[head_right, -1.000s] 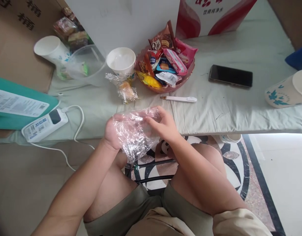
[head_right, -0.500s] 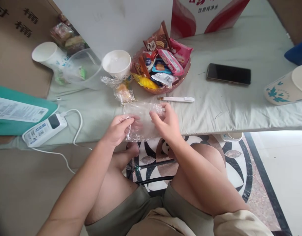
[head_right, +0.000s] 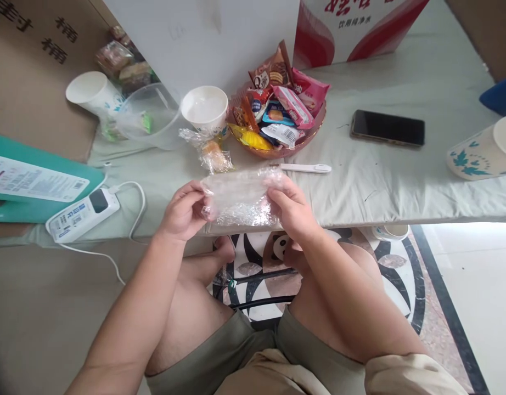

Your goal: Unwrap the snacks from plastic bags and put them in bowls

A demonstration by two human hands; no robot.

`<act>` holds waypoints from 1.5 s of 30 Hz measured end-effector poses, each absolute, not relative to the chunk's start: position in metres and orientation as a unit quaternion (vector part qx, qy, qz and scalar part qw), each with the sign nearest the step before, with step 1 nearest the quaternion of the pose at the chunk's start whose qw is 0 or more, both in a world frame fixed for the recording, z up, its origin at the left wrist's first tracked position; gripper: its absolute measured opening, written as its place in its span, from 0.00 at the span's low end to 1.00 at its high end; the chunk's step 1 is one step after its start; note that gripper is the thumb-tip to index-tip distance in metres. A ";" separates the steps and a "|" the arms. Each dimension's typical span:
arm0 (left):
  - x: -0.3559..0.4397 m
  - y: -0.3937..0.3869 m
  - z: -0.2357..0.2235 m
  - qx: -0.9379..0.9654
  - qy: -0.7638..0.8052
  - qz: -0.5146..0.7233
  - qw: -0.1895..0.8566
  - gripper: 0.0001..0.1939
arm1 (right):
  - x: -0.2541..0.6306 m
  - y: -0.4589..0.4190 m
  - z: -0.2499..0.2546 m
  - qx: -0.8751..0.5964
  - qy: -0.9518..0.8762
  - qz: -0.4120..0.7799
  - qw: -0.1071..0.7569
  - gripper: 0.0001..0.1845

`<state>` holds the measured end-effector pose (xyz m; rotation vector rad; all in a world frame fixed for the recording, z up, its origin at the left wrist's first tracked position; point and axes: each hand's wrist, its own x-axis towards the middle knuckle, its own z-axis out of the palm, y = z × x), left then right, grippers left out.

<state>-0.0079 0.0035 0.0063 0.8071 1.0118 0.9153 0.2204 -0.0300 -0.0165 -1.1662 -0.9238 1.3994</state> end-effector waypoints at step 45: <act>0.015 -0.012 0.006 0.651 0.432 0.288 0.553 0.17 | 0.211 -0.041 -0.005 -0.429 -0.659 0.490 0.377 0.11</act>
